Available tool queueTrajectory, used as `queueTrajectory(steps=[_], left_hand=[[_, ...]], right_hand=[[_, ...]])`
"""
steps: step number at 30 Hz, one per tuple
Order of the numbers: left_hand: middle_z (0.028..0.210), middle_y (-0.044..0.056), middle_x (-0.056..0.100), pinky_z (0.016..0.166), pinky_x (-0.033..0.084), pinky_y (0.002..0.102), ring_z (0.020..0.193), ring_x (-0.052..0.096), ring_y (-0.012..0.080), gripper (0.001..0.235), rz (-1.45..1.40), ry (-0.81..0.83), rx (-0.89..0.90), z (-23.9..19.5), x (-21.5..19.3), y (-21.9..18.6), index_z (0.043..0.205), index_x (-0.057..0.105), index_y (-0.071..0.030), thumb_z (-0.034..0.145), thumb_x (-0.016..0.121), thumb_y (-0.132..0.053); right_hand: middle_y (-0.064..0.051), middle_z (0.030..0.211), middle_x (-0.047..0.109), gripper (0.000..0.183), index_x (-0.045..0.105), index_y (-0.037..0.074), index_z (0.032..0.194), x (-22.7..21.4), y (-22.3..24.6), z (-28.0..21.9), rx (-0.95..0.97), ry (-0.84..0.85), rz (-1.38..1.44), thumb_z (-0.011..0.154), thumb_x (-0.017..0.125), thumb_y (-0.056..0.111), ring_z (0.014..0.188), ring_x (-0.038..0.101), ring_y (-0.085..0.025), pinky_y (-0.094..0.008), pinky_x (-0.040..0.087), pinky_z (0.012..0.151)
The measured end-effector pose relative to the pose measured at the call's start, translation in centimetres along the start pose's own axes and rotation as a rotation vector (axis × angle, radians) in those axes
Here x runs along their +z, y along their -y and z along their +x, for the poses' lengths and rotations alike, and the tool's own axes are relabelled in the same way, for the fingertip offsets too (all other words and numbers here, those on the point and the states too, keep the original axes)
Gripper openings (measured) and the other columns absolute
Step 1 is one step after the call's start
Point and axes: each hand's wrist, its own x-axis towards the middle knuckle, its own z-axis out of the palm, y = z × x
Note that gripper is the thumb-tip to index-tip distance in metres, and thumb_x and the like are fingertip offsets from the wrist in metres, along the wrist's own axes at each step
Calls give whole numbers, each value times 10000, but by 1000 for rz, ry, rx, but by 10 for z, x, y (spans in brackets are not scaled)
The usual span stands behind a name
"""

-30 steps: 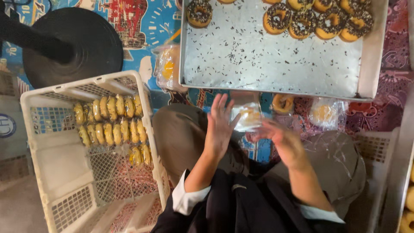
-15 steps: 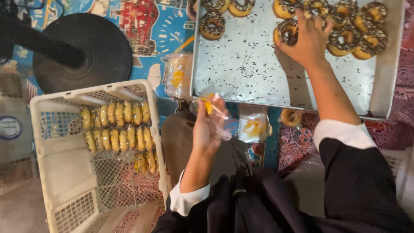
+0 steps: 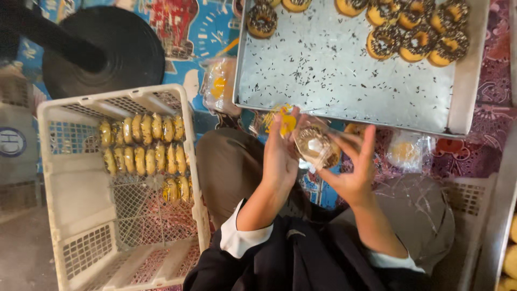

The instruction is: The person picks donuts from a metal tray and places them into small plastic bags. The person then places the packaged donuts into a white plastic crate.

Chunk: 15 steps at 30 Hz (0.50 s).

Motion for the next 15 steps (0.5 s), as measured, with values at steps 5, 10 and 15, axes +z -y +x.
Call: queueTrajectory(steps=[5, 10, 15], left_hand=[[1171, 72, 700, 949, 540, 341, 1069, 671, 183, 282, -20, -64, -24, -19, 16, 37, 1278, 626, -33, 1010, 671, -110], [1213, 135, 723, 922, 579, 355, 1074, 698, 222, 328, 103, 146, -121, -9, 1, 12, 1280, 638, 7, 992, 662, -148], [1238, 163, 734, 1019, 511, 357, 1169, 670, 239, 281, 873, 393, 363, -49, -21, 11, 1250, 696, 28, 1005, 667, -105]], right_hand=[[-278, 1464, 511, 1155, 33, 38, 1663, -9, 49, 24, 61, 29, -86, 833, 836, 19, 1441, 538, -348, -504, 465, 1145], [-286, 1295, 585, 864, 277, -13, 1519, -47, 57, 15, -110, -130, -178, 851, 805, 133, 1277, 552, -332, -476, 478, 1060], [-106, 974, 756, 204, 774, 96, 1127, -57, 47, 7, 207, 273, -342, 933, 758, 157, 921, 694, -231, -387, 551, 829]])
